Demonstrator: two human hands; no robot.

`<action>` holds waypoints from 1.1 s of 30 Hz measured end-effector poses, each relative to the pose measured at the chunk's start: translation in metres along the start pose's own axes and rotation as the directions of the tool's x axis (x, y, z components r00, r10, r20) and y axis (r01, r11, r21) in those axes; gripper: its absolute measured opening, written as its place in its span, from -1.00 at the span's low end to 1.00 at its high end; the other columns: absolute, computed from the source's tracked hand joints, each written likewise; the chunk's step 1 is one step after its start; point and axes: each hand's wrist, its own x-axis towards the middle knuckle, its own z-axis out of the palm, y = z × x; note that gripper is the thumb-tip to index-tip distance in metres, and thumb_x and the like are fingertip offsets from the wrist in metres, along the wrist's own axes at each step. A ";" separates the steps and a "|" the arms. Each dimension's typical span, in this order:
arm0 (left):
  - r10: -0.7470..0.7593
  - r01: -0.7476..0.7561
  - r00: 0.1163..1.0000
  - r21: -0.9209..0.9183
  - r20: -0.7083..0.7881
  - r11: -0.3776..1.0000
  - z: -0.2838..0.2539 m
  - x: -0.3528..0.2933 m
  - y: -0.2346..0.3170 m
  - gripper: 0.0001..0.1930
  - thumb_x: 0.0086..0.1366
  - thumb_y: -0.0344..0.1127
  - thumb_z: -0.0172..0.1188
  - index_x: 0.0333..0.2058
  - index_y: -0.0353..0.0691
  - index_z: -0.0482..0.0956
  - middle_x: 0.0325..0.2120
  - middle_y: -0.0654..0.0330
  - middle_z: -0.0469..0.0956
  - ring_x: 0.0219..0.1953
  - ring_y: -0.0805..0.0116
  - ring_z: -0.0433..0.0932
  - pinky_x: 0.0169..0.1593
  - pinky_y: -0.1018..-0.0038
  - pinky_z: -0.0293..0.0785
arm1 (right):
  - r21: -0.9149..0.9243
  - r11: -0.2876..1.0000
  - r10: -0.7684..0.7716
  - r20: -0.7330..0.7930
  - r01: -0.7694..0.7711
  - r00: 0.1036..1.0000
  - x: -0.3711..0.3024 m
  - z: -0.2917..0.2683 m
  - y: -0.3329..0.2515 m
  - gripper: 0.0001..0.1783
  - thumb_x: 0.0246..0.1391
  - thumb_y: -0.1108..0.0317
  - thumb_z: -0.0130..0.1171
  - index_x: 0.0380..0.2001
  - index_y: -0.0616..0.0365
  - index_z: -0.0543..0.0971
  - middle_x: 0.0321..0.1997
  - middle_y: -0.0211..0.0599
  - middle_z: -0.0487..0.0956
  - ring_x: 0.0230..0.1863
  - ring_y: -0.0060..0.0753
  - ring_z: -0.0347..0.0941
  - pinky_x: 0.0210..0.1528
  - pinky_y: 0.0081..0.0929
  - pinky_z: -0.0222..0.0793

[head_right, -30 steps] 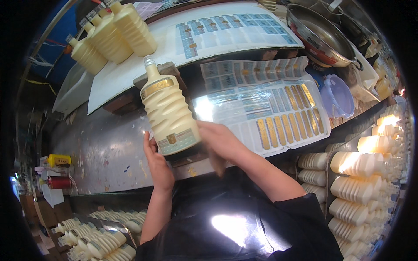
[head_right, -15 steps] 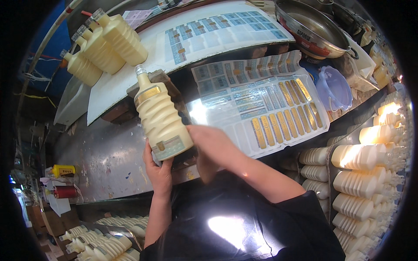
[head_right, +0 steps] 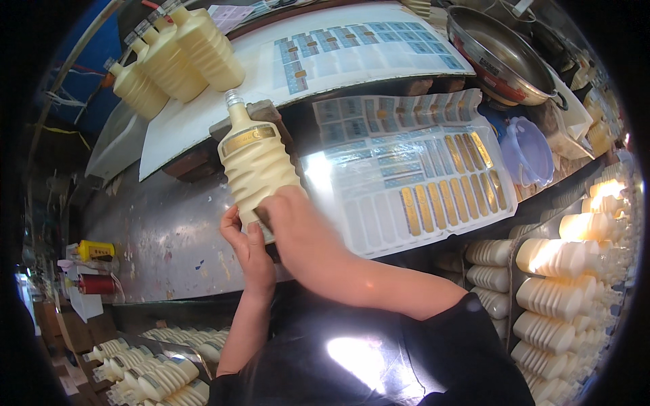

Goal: The person applies labels to cream-colored plastic bottles. They peel each label from a sheet, place it on the bottle, and smooth it down with their fingers. Finished bottles are set aside on the table.

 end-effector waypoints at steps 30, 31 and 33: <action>0.384 -0.362 0.923 0.259 -0.038 0.895 -0.004 0.003 0.019 -0.23 -0.09 -0.35 0.59 0.15 -0.27 0.48 -0.01 0.03 0.47 -0.03 0.11 0.52 0.01 0.31 0.51 | -0.388 0.771 -0.565 -0.050 0.505 0.823 -0.008 -0.034 -0.007 -0.70 -0.13 0.46 0.31 -0.22 0.20 0.65 -0.15 -0.23 0.70 -0.21 -0.23 0.67 -0.21 -0.34 0.58; 0.403 -0.378 0.914 0.264 -0.046 0.887 -0.003 0.004 0.018 -0.25 -0.07 -0.39 0.57 0.16 -0.29 0.48 0.01 0.04 0.45 -0.03 0.16 0.51 0.01 0.36 0.52 | -0.365 0.758 -0.581 -0.001 0.541 0.814 -0.011 -0.029 -0.011 -0.70 -0.14 0.46 0.31 -0.22 0.19 0.65 -0.16 -0.23 0.70 -0.21 -0.23 0.67 -0.20 -0.34 0.58; 0.419 -0.392 0.907 0.265 -0.050 0.881 -0.002 0.004 0.016 -0.28 -0.03 -0.43 0.55 0.16 -0.30 0.48 0.02 0.05 0.44 -0.03 0.22 0.51 0.00 0.41 0.52 | -0.342 0.709 -0.611 0.139 0.616 0.780 -0.014 -0.022 -0.026 -0.69 -0.14 0.46 0.31 -0.23 0.19 0.65 -0.18 -0.24 0.70 -0.21 -0.24 0.67 -0.19 -0.37 0.56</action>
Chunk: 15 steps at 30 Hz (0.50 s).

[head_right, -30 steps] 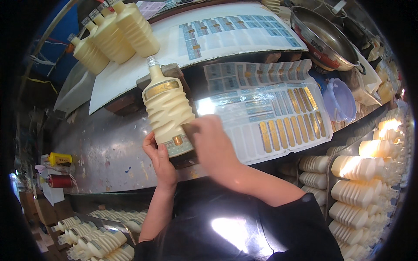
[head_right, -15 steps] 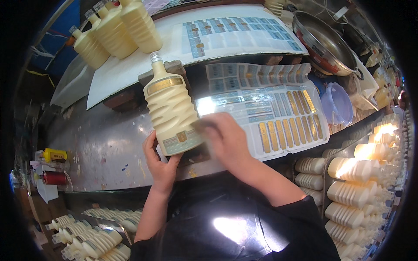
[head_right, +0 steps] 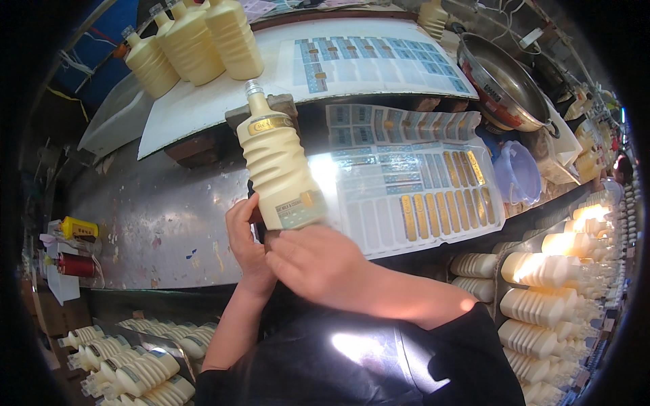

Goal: The person applies labels to cream-colored plastic bottles. They peel each label from a sheet, place it on the bottle, and smooth it down with their fingers. Finished bottles are set aside on the table.

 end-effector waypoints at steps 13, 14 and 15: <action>-0.036 0.036 0.999 -0.021 0.004 0.999 0.000 -0.002 -0.001 -0.27 -0.05 -0.44 0.52 0.16 -0.30 0.48 -0.04 0.08 0.45 -0.12 0.23 0.50 -0.02 0.40 0.50 | 0.072 0.969 0.223 0.151 -0.236 0.963 0.002 -0.006 -0.007 -0.73 -0.02 0.45 0.30 -0.19 0.18 0.62 -0.31 -0.23 0.67 -0.37 -0.25 0.64 -0.35 -0.37 0.52; -0.065 0.066 0.998 -0.017 0.024 0.998 -0.001 -0.003 -0.001 -0.25 -0.09 -0.43 0.53 0.16 -0.28 0.48 -0.03 0.05 0.46 -0.07 0.15 0.51 0.01 0.34 0.50 | 0.096 0.939 0.313 0.163 -0.330 0.936 0.002 -0.009 -0.006 -0.72 0.03 0.45 0.32 -0.13 0.17 0.63 -0.31 -0.22 0.70 -0.37 -0.25 0.67 -0.35 -0.38 0.54; -0.095 0.096 0.995 -0.012 0.044 0.995 -0.004 -0.004 -0.001 -0.23 -0.13 -0.41 0.54 0.15 -0.26 0.48 -0.01 0.03 0.48 -0.02 0.07 0.52 0.04 0.27 0.50 | 0.124 0.905 0.393 0.115 -0.406 0.912 0.003 -0.008 -0.005 -0.73 0.09 0.44 0.30 -0.11 0.16 0.60 -0.34 -0.20 0.70 -0.40 -0.21 0.66 -0.37 -0.36 0.54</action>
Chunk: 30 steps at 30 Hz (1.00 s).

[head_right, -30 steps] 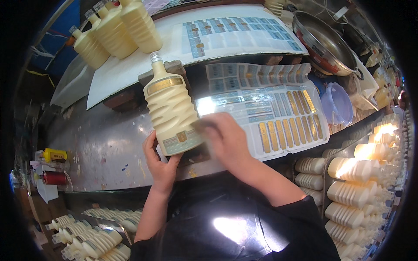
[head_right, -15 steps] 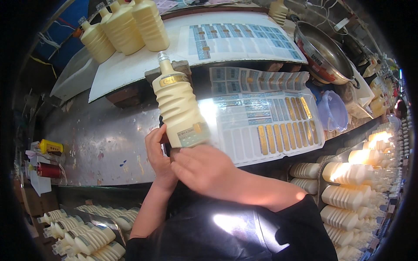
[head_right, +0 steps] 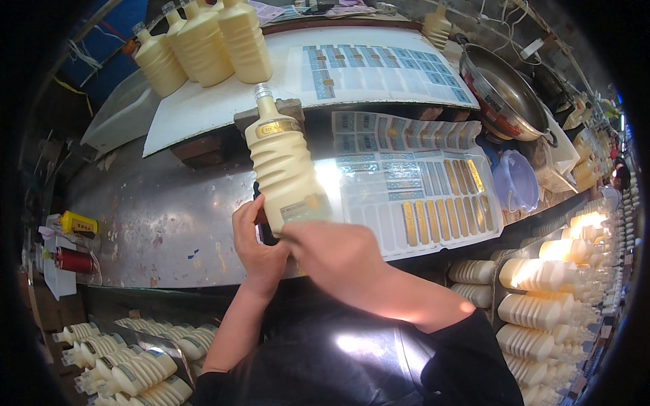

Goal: The person applies labels to cream-colored plastic bottles. They peel each label from a sheet, place it on the bottle, and smooth it down with their fingers. Finished bottles are set aside on the table.

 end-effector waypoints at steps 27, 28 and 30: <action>-0.442 0.456 0.886 -0.424 0.137 0.783 0.008 0.002 -0.007 -0.42 0.49 -0.09 0.07 0.27 -0.32 0.14 0.11 0.03 0.28 0.21 0.25 0.24 0.34 0.29 0.12 | 0.190 0.801 0.550 0.138 -0.567 0.823 -0.002 0.006 0.012 -0.67 0.28 0.23 0.10 0.05 0.06 0.39 -0.48 0.09 0.63 -0.41 0.27 0.59 -0.30 0.07 0.49; -0.452 0.475 0.880 -0.335 0.149 0.814 0.008 0.007 0.000 -0.43 0.50 -0.09 0.06 0.28 -0.32 0.13 0.12 0.03 0.28 0.21 0.26 0.24 0.34 0.29 0.12 | 0.182 0.824 0.512 0.165 -0.536 0.843 0.001 0.009 0.008 -0.66 0.28 0.23 0.10 0.06 0.06 0.39 -0.48 0.09 0.63 -0.41 0.27 0.59 -0.30 0.08 0.49; -0.444 0.467 0.884 -0.251 0.145 0.848 0.007 0.008 0.000 -0.44 0.51 -0.10 0.02 0.28 -0.32 0.12 0.12 0.03 0.28 0.20 0.27 0.24 0.34 0.30 0.12 | 0.139 0.840 0.506 0.152 -0.525 0.849 0.000 0.015 0.012 -0.66 0.27 0.26 0.12 0.07 0.06 0.40 -0.50 0.05 0.61 -0.42 0.23 0.59 -0.33 0.02 0.47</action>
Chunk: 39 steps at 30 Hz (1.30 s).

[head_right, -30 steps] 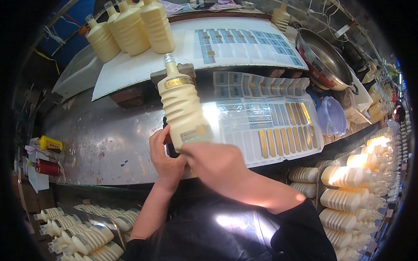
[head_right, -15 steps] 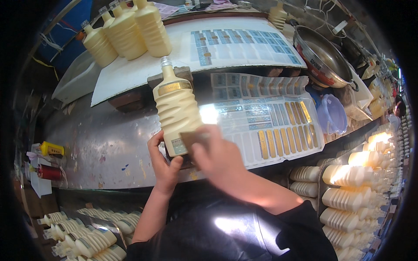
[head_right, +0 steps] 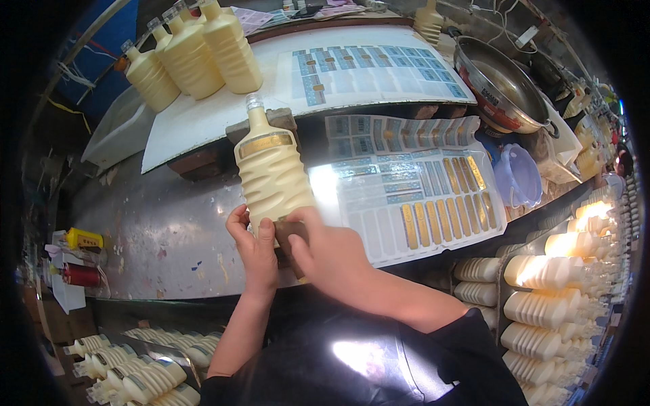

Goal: The person applies labels to cream-colored plastic bottles. They peel each label from a sheet, place it on the bottle, and smooth it down with their fingers. Finished bottles are set aside on the table.

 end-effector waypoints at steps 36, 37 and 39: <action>-0.081 0.075 0.996 -0.172 -0.025 0.982 0.003 -0.007 0.004 -0.45 0.56 -0.12 -0.14 0.36 -0.34 0.12 0.28 -0.02 0.25 0.31 0.19 0.26 0.38 0.29 0.16 | -0.021 0.978 -0.207 -0.151 0.207 0.967 -0.010 0.010 0.010 -0.69 0.27 0.29 0.16 0.05 0.04 0.44 -0.57 -0.10 0.58 -0.56 0.08 0.54 -0.45 -0.11 0.42; -0.063 0.063 0.998 0.008 -0.024 0.998 0.003 -0.006 -0.002 -0.44 0.54 -0.16 -0.08 0.37 -0.36 0.10 0.29 -0.05 0.24 0.33 0.18 0.24 0.40 0.28 0.12 | -0.036 0.984 -0.179 -0.147 0.175 0.973 -0.009 0.011 0.013 -0.69 0.28 0.30 0.15 0.05 0.03 0.44 -0.57 -0.08 0.58 -0.55 0.10 0.54 -0.44 -0.08 0.41; -0.020 0.019 1.000 0.011 0.009 1.000 -0.003 -0.008 -0.004 -0.43 0.53 -0.19 -0.06 0.37 -0.37 0.09 0.30 -0.06 0.23 0.34 0.17 0.21 0.41 0.27 0.09 | -0.035 0.992 -0.125 -0.176 0.121 0.976 -0.005 0.011 0.025 -0.70 0.28 0.30 0.13 0.05 0.04 0.44 -0.57 -0.07 0.58 -0.54 0.12 0.54 -0.43 -0.06 0.40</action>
